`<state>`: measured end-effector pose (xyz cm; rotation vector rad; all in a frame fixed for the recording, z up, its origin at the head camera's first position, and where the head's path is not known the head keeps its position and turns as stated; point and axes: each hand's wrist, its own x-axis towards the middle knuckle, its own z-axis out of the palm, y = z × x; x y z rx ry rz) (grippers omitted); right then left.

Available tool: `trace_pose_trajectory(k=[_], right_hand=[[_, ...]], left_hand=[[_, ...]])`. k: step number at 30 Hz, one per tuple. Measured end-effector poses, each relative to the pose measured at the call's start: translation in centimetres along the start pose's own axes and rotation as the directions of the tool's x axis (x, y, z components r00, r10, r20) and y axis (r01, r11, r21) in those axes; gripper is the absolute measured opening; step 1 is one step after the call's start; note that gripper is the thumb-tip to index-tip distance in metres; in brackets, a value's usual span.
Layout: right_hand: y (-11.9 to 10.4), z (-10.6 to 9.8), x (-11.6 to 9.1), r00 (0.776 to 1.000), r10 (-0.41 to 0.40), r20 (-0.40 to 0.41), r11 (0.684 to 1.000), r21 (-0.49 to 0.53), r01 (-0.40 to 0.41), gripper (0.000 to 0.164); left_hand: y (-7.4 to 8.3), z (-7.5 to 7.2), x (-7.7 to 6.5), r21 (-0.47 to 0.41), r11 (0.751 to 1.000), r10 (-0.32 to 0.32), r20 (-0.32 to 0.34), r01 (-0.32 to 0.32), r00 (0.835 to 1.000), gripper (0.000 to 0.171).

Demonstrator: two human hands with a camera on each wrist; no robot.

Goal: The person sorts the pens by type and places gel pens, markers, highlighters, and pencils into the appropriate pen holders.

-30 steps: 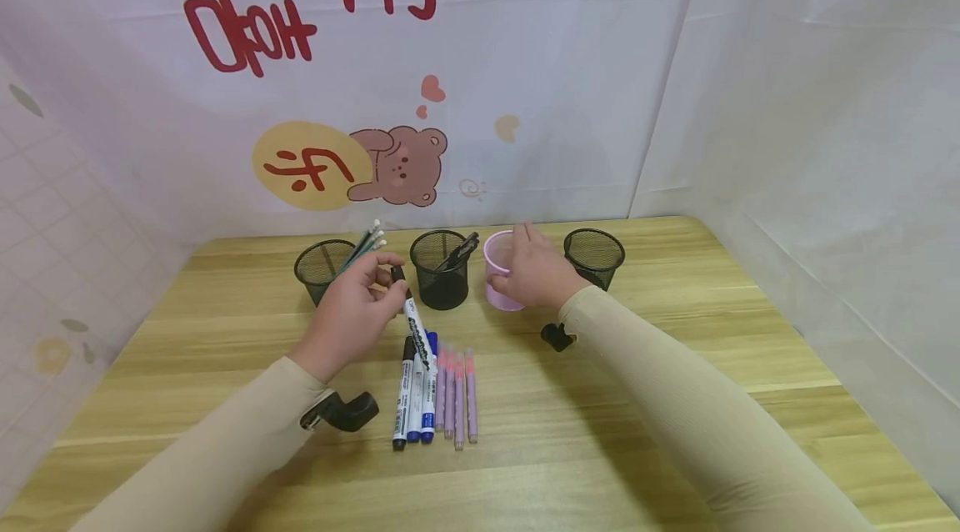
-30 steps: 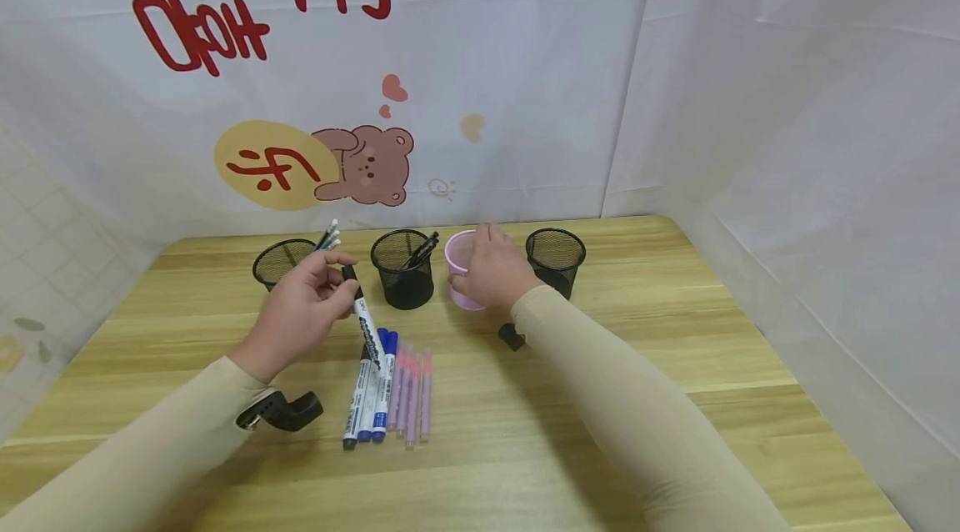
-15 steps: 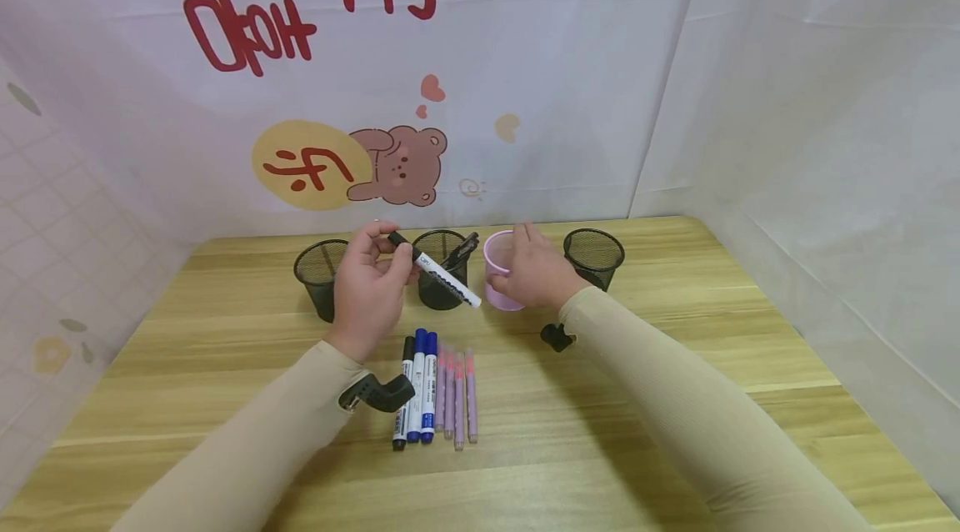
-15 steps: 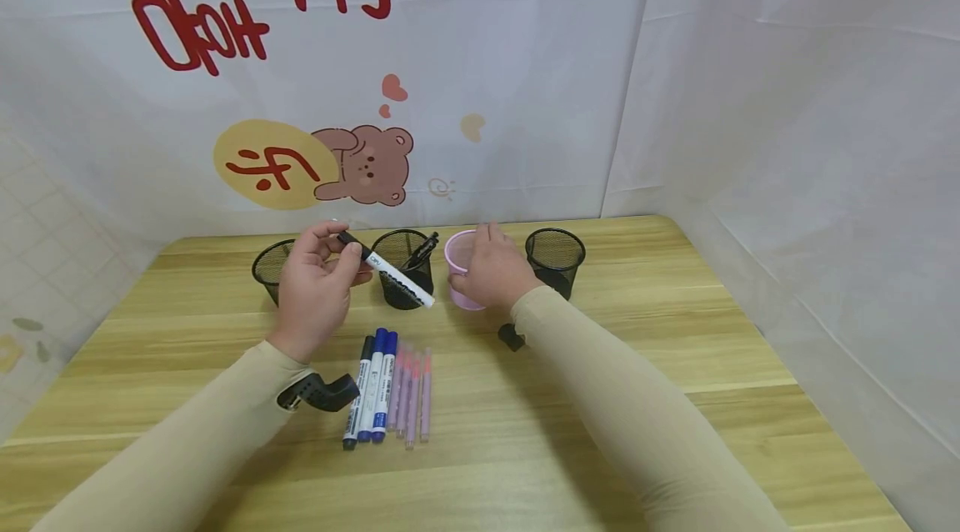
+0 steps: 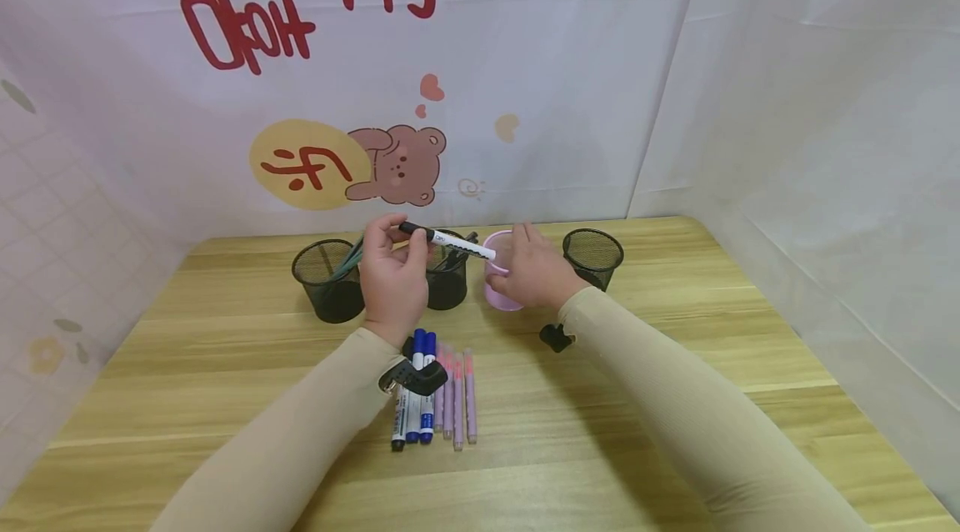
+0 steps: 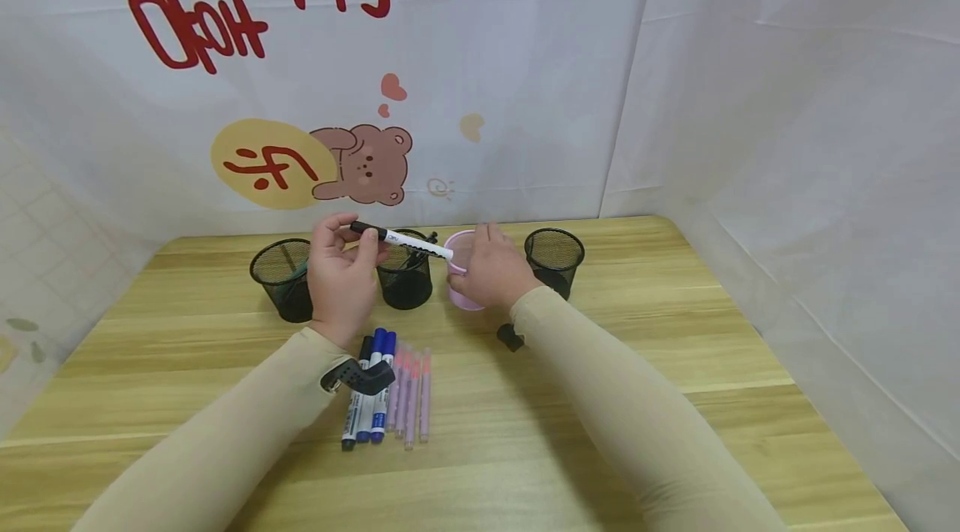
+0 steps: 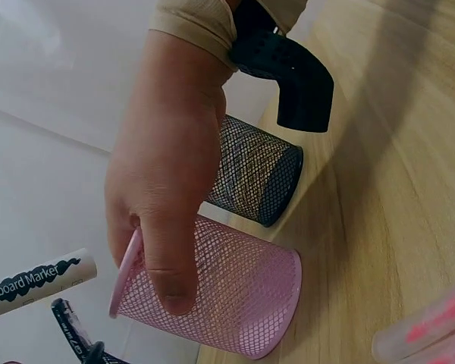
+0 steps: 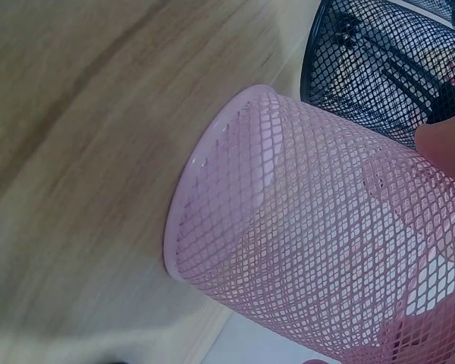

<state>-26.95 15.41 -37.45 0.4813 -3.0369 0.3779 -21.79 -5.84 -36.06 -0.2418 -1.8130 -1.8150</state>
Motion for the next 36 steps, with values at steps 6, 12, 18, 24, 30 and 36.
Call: trace_pose_trajectory(k=[6,12,18,24,30,36], right_hand=[[-0.2,-0.2,-0.1,1.0,0.008,0.011,1.0,-0.006,-0.008,0.085],[-0.1,-0.1,0.1,1.0,0.01,0.025,1.0,-0.028,-0.009,0.089],[-0.1,0.0,0.1,1.0,-0.004,0.009,1.0,-0.027,0.005,0.08],[-0.1,-0.1,0.0,1.0,-0.008,-0.005,1.0,-0.01,0.008,0.075],[-0.2,-0.2,-0.1,1.0,0.008,-0.003,1.0,0.01,-0.008,0.074],[-0.2,-0.1,-0.1,1.0,0.006,-0.007,1.0,0.005,-0.006,0.071]], left_hand=[[-0.9,0.5,0.0,0.078,0.996,0.035,0.009,-0.035,0.999,0.032],[-1.4,1.0,0.0,0.098,0.994,0.056,0.013,-0.057,0.998,0.03],[-1.7,1.7,-0.1,0.128,0.99,0.06,0.022,-0.062,0.998,0.027],[-1.7,2.1,-0.4,0.185,0.981,0.056,0.043,-0.063,0.998,0.026],[-2.0,2.3,-0.5,0.259,0.964,0.051,0.06,-0.065,0.997,0.027],[-1.9,2.6,-0.6,0.273,0.96,0.035,0.077,-0.055,0.996,0.025]])
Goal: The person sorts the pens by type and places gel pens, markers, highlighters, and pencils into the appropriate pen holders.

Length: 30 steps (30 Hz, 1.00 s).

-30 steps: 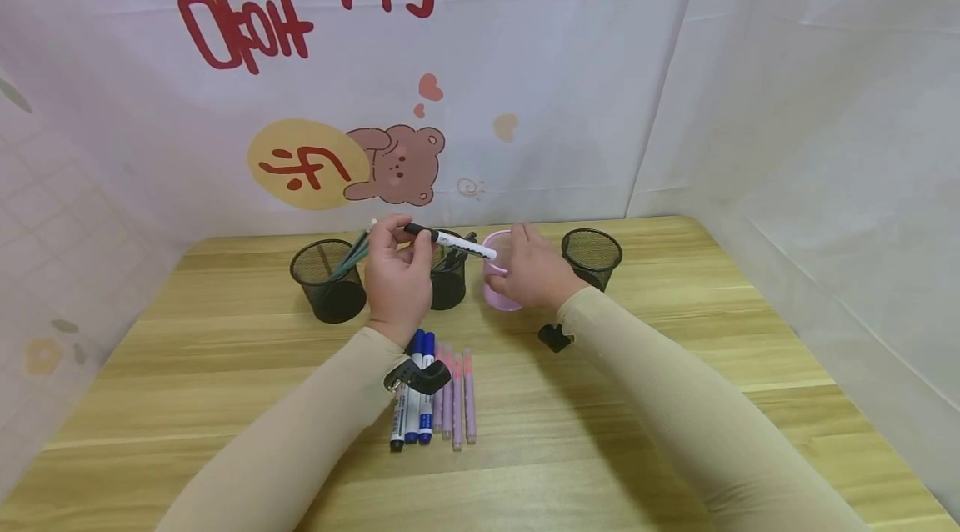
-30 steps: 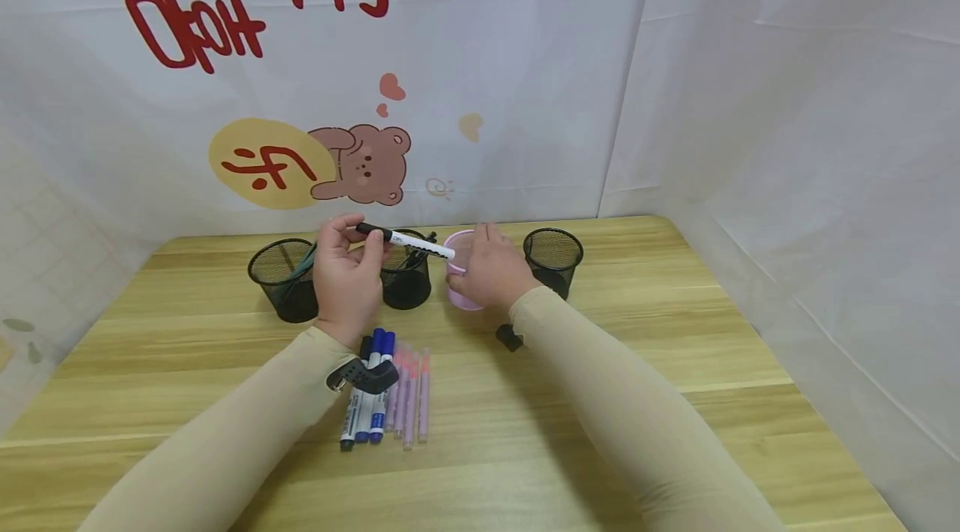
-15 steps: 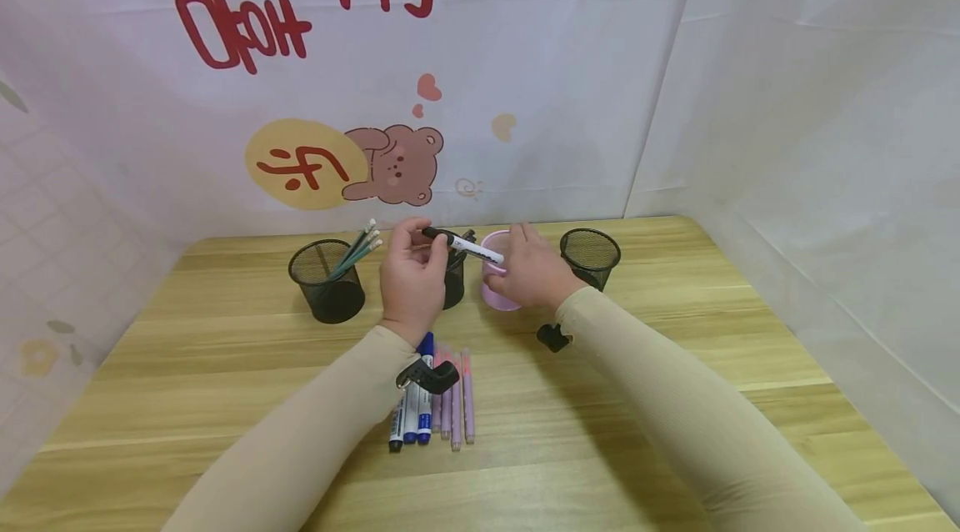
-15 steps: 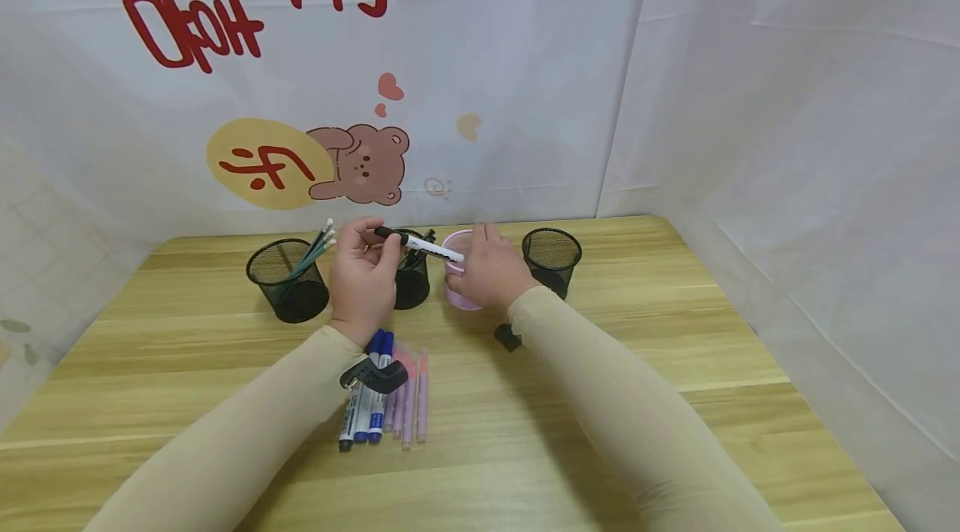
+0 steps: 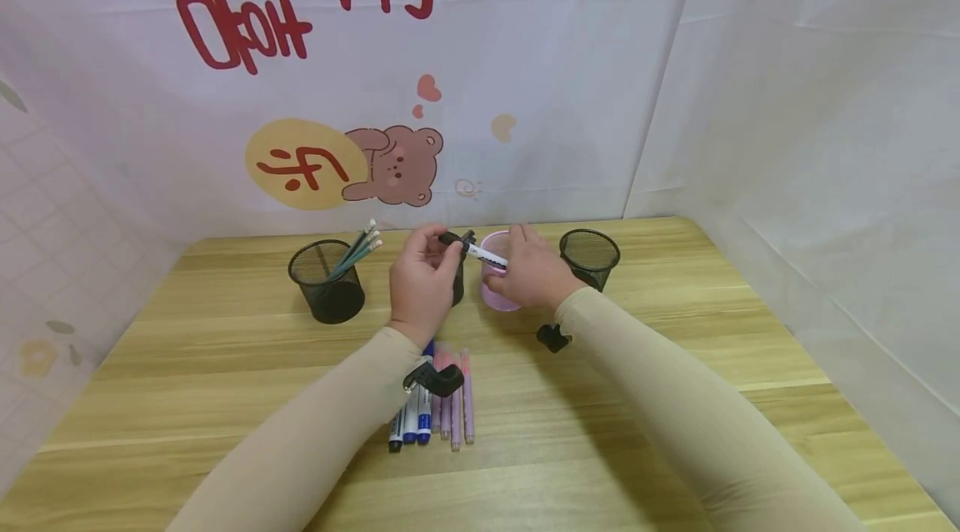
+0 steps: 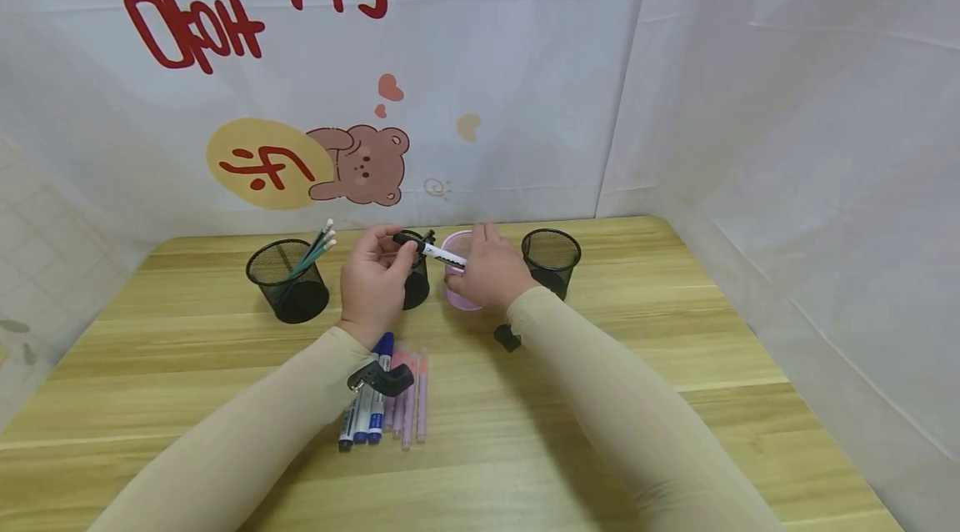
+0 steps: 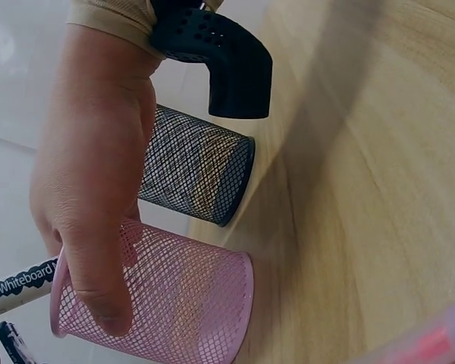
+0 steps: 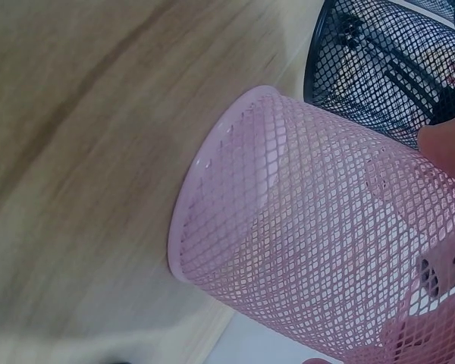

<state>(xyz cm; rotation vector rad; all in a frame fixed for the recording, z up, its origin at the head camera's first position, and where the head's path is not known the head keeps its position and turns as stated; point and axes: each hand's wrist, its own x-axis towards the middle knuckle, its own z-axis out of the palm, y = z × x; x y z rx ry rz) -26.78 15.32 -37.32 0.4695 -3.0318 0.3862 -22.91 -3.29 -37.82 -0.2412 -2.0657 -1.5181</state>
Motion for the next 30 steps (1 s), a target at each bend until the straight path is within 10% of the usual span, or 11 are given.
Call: trace_pose_trajectory(k=[30], right_hand=[[-0.1,0.0,0.0,1.0,0.01,0.009,1.0,-0.011,-0.01,0.084]], left_hand=[[0.2,-1.0,-0.7,0.07,0.996,-0.066,0.141,0.057,0.988,0.023]])
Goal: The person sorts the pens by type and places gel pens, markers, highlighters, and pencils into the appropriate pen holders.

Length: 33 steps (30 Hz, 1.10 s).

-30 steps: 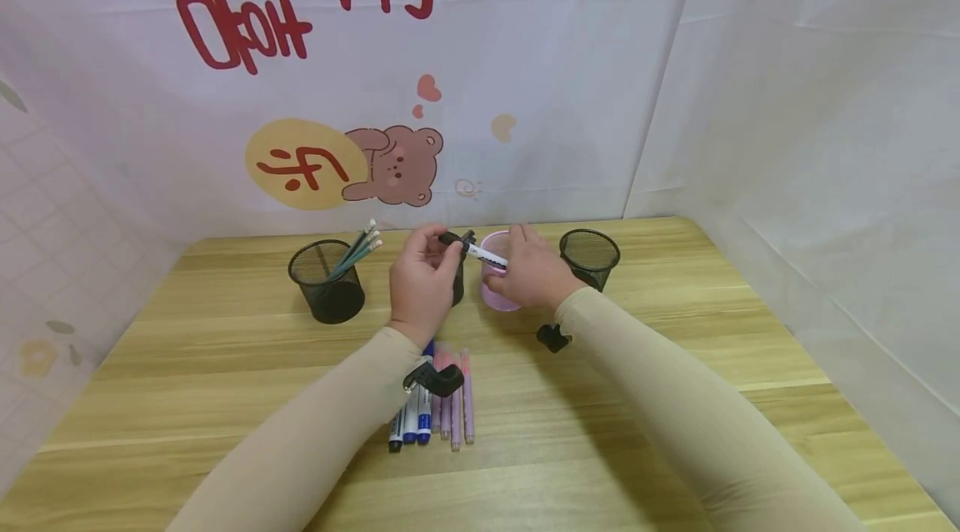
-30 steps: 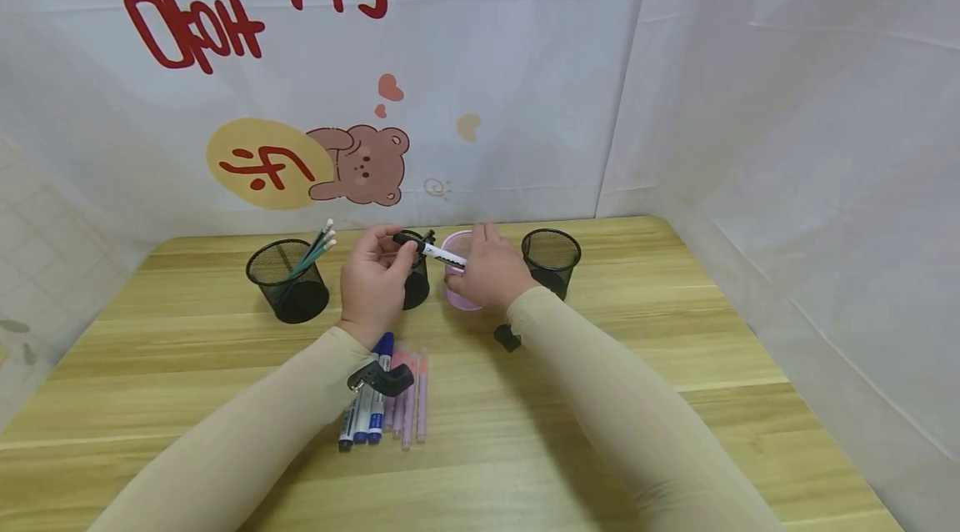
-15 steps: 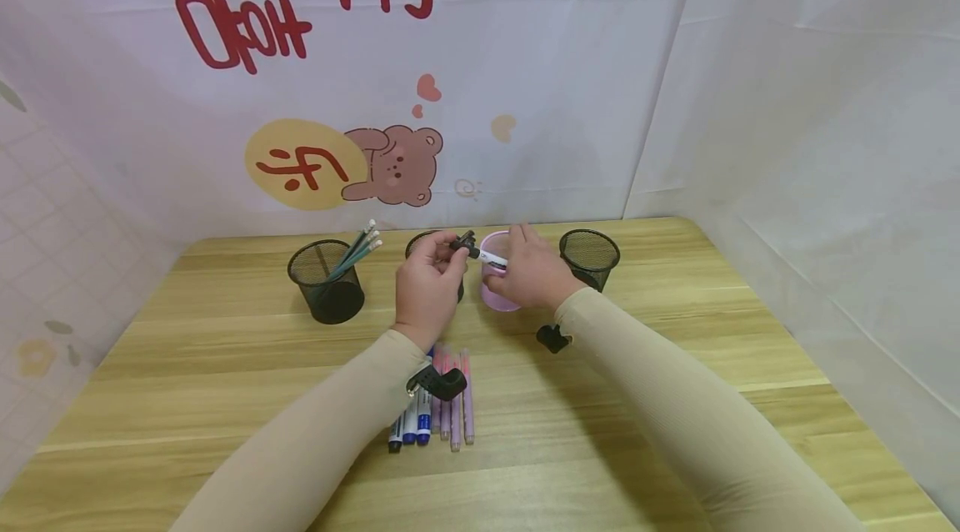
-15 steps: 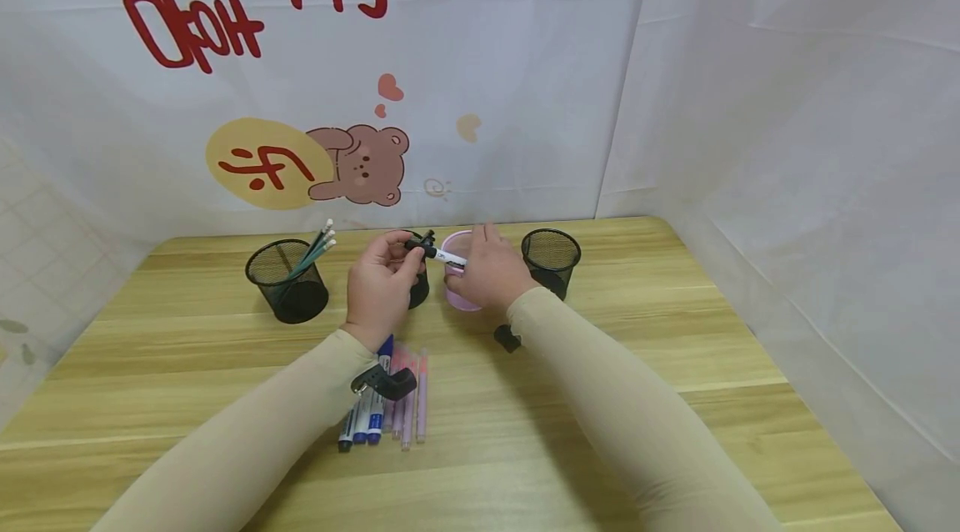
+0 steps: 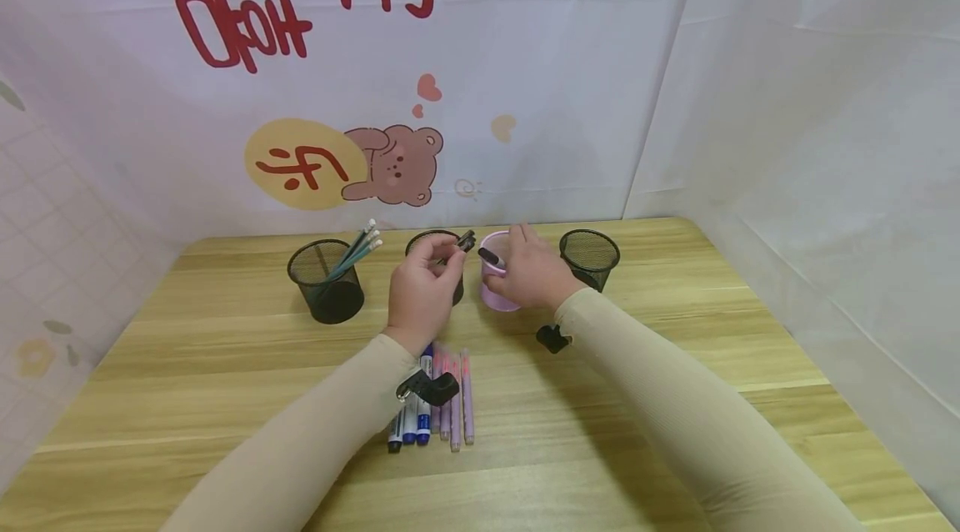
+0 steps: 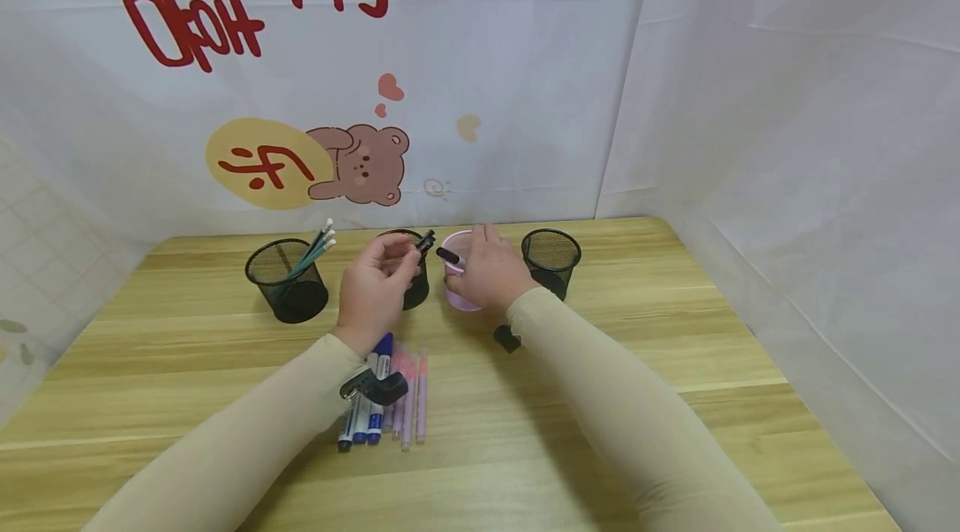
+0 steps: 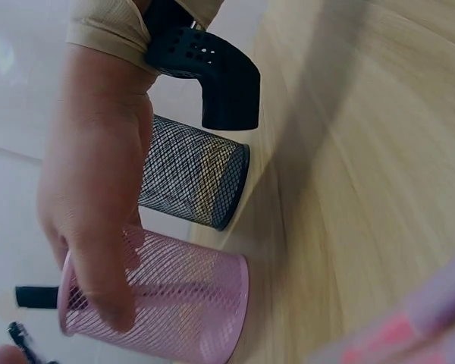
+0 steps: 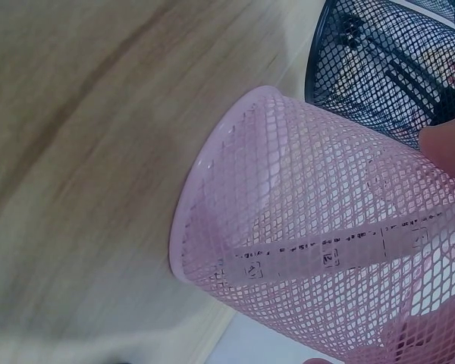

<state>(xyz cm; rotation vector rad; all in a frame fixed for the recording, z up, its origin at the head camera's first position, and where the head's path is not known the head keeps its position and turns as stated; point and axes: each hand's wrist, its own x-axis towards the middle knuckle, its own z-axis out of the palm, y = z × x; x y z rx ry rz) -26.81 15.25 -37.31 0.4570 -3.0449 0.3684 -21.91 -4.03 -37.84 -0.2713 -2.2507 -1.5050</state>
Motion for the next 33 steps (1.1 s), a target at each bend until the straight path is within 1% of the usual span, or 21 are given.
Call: trace_pose_trajectory(k=[2,4,6,7,9,11,13,15,18,20,21,23,24,27,29,33], right_hand=[[0.0,0.1,0.0,1.0,-0.002,-0.004,1.0,0.002,0.002,0.082],[0.1,0.1,0.0,1.0,-0.004,-0.011,1.0,0.007,0.004,0.08],[0.1,0.2,0.0,1.0,-0.008,-0.018,1.0,0.005,0.008,0.08],[0.0,0.2,0.0,1.0,-0.005,-0.018,1.0,0.006,0.005,0.08],[-0.1,0.1,-0.1,1.0,-0.008,-0.024,1.0,0.01,0.008,0.079],[-0.1,0.1,0.0,1.0,-0.009,-0.022,1.0,0.008,0.009,0.081],[-0.1,0.0,0.0,1.0,-0.007,-0.016,1.0,0.007,0.008,0.082],[0.0,0.1,0.0,1.0,-0.009,-0.01,1.0,0.001,0.009,0.084],[0.0,0.0,0.0,1.0,-0.009,-0.003,1.0,-0.003,0.009,0.085],[0.0,-0.1,0.0,1.0,-0.009,0.0,1.0,-0.002,0.009,0.086],[0.0,-0.1,0.0,1.0,-0.007,0.002,1.0,0.0,0.007,0.087],[0.1,-0.1,0.0,1.0,-0.003,0.006,1.0,0.004,0.003,0.09],[0.1,-0.1,0.1,1.0,-0.001,0.007,1.0,0.006,0.0,0.091],[0.1,-0.1,0.1,1.0,0.004,0.011,1.0,0.01,-0.004,0.093],[0.1,-0.1,0.1,1.0,0.004,0.01,1.0,0.007,-0.004,0.092],[0.1,0.0,0.1,1.0,0.002,0.004,1.0,0.008,-0.002,0.086]], left_hand=[[0.1,-0.8,-0.2,0.052,0.999,-0.018,0.05,0.015,0.999,0.026],[0.2,-1.7,-0.4,0.113,0.993,-0.051,0.118,0.038,0.992,0.029],[0.2,-2.8,-0.7,0.194,0.979,-0.096,0.193,0.058,0.976,0.033],[0.2,-3.3,-0.8,0.242,0.968,-0.119,0.23,0.061,0.966,0.036],[0.3,-4.3,-1.0,0.33,0.942,-0.165,0.299,0.06,0.94,0.041],[0.3,-5.3,-1.2,0.411,0.91,-0.202,0.355,0.041,0.913,0.046],[0.2,-6.2,-1.5,0.494,0.87,-0.234,0.405,0.003,0.884,0.05],[0.0,-7.0,-1.8,0.558,0.83,-0.276,0.45,-0.025,0.849,0.052],[-0.5,-8.0,-2.2,0.632,0.772,-0.341,0.509,-0.074,0.79,0.056],[-0.9,-8.6,-2.4,0.656,0.749,-0.377,0.537,-0.093,0.754,0.058],[-1.1,-8.8,-2.5,0.666,0.738,-0.387,0.549,-0.108,0.741,0.059],[-1.5,-9.2,-2.7,0.675,0.727,-0.402,0.569,-0.127,0.718,0.061],[-1.7,-9.3,-2.8,0.677,0.723,-0.405,0.576,-0.138,0.71,0.062],[-2.0,-9.5,-3.0,0.674,0.722,-0.412,0.599,-0.155,0.686,0.063],[-2.2,-9.6,-3.1,0.672,0.723,-0.415,0.609,-0.161,0.676,0.064],[-2.2,-9.6,-3.2,0.673,0.723,-0.429,0.615,-0.157,0.661,0.064]])
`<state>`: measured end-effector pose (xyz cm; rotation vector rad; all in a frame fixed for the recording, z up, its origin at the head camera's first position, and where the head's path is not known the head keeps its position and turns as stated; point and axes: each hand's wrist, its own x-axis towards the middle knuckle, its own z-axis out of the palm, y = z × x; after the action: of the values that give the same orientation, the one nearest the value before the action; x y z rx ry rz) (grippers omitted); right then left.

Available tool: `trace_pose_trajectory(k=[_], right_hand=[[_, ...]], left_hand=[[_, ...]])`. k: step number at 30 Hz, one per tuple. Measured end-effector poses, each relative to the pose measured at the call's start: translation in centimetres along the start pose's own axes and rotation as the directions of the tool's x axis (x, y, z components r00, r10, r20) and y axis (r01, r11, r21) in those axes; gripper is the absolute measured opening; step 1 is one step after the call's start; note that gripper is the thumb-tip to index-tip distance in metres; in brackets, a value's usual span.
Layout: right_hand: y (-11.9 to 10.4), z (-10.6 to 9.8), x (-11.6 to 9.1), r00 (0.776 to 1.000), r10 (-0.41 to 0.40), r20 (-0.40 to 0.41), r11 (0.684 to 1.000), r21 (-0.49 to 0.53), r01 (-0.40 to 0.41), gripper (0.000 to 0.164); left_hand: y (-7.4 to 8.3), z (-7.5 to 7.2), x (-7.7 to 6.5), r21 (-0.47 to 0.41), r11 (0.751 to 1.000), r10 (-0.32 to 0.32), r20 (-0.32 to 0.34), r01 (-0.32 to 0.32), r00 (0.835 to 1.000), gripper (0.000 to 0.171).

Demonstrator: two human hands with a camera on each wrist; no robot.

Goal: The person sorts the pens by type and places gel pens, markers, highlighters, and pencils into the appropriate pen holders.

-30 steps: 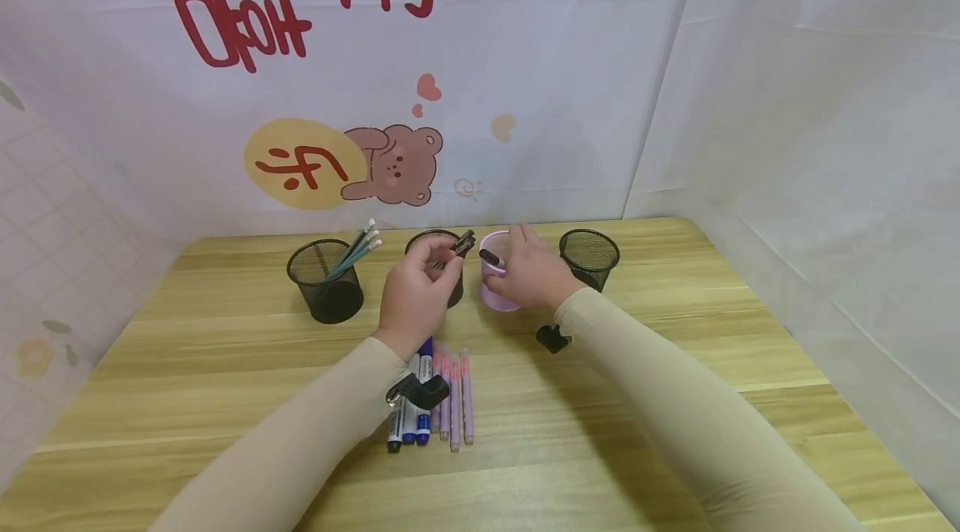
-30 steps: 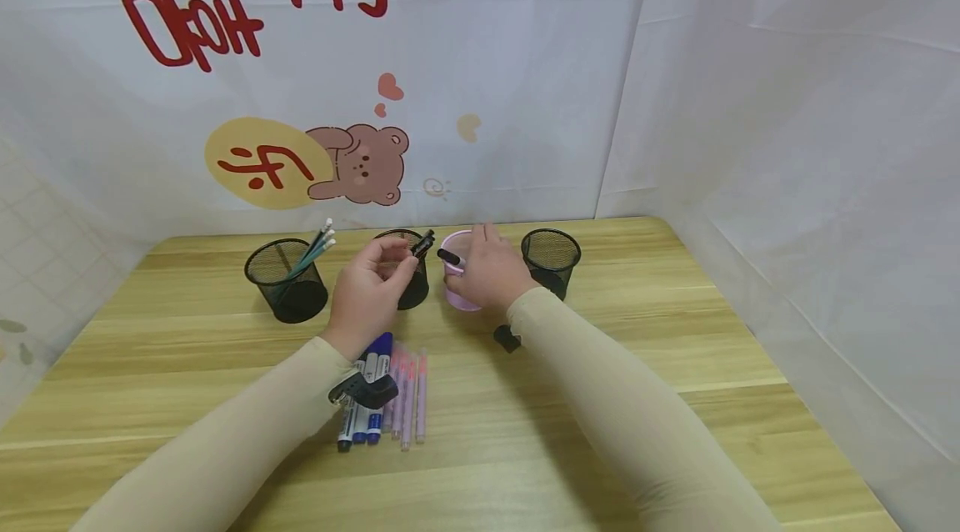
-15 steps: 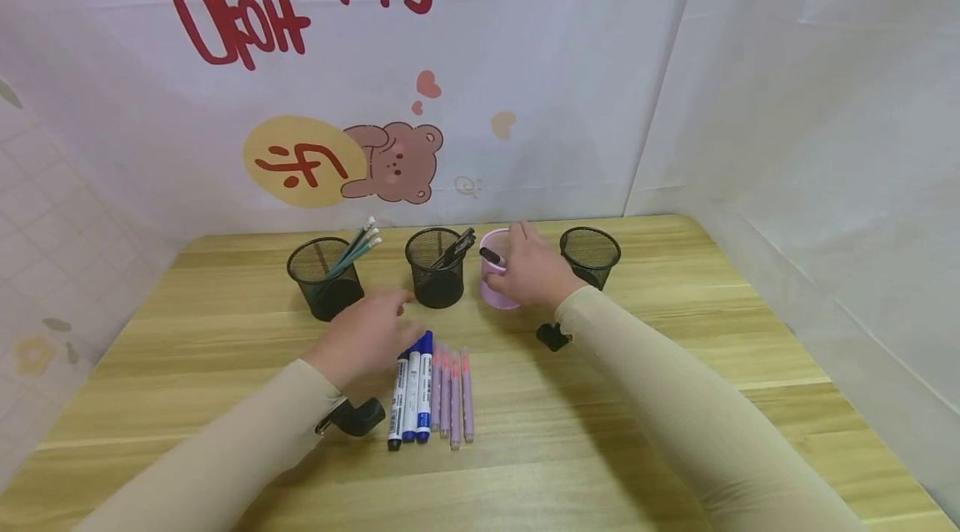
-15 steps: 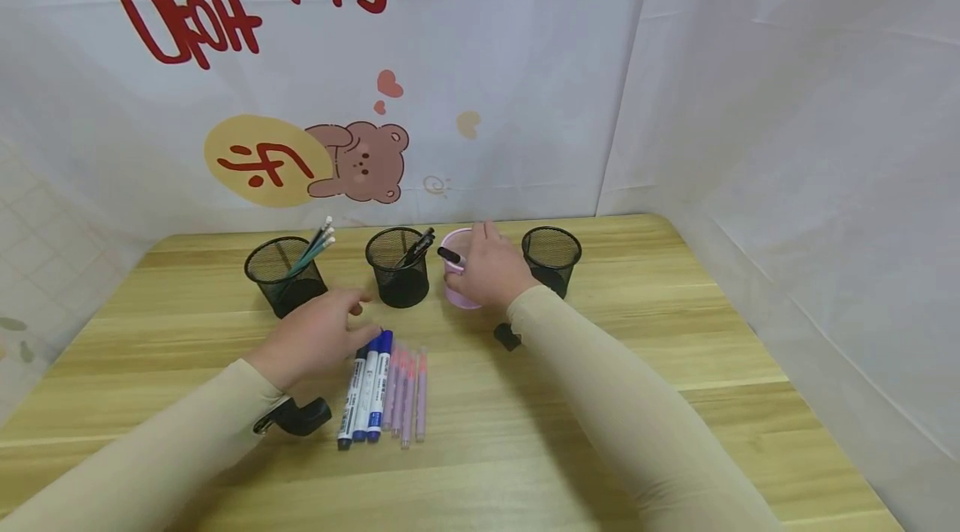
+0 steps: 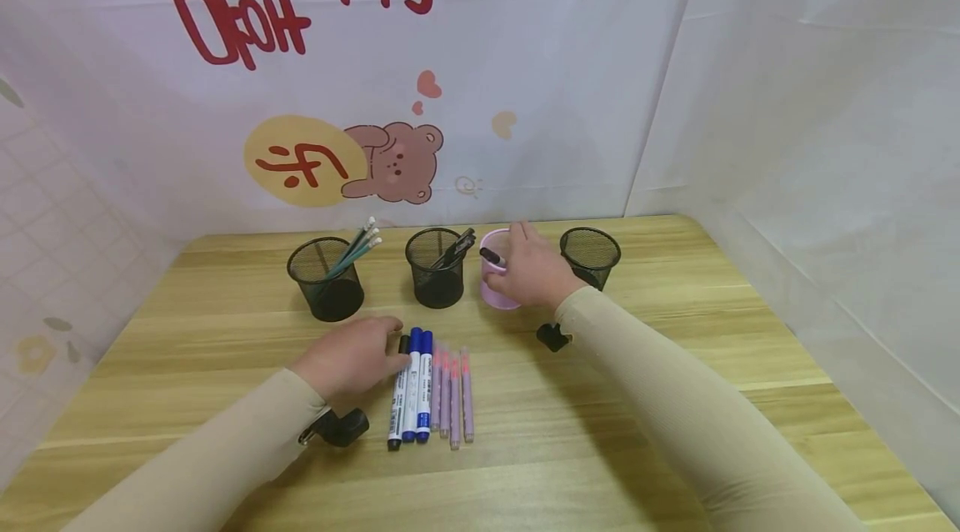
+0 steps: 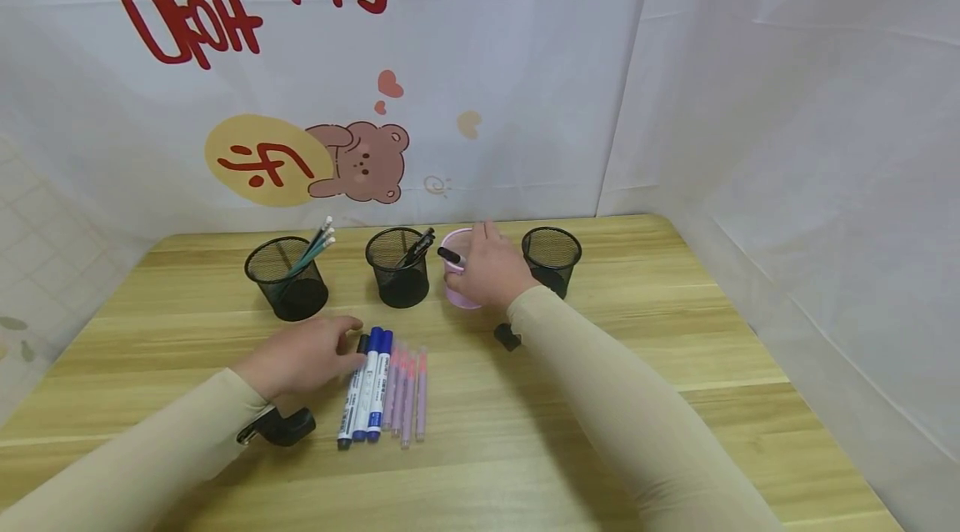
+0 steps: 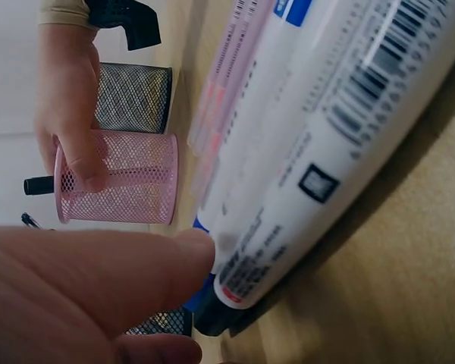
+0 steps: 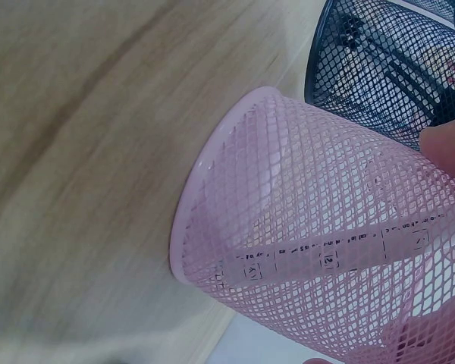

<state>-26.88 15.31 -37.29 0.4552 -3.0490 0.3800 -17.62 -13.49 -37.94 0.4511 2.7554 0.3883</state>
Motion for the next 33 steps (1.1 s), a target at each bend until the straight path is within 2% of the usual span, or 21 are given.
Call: trace_pose_trajectory(k=[8,21,33], right_hand=[[-0.08,0.01,-0.1,1.0,0.009,-0.007,1.0,0.0,-0.009,0.08],[-0.03,0.1,-0.16,1.0,0.007,-0.015,1.0,0.006,-0.007,0.076],[-0.04,0.09,-0.09,1.0,0.007,-0.019,1.0,0.013,-0.007,0.078]], left_hand=[[0.1,0.05,-0.09,0.003,1.0,-0.018,0.031,0.018,0.999,0.063],[0.03,0.11,0.04,-0.012,1.0,0.013,0.002,-0.013,1.0,0.055],[0.17,0.11,0.06,-0.003,1.0,-0.009,0.018,0.009,1.0,0.059]])
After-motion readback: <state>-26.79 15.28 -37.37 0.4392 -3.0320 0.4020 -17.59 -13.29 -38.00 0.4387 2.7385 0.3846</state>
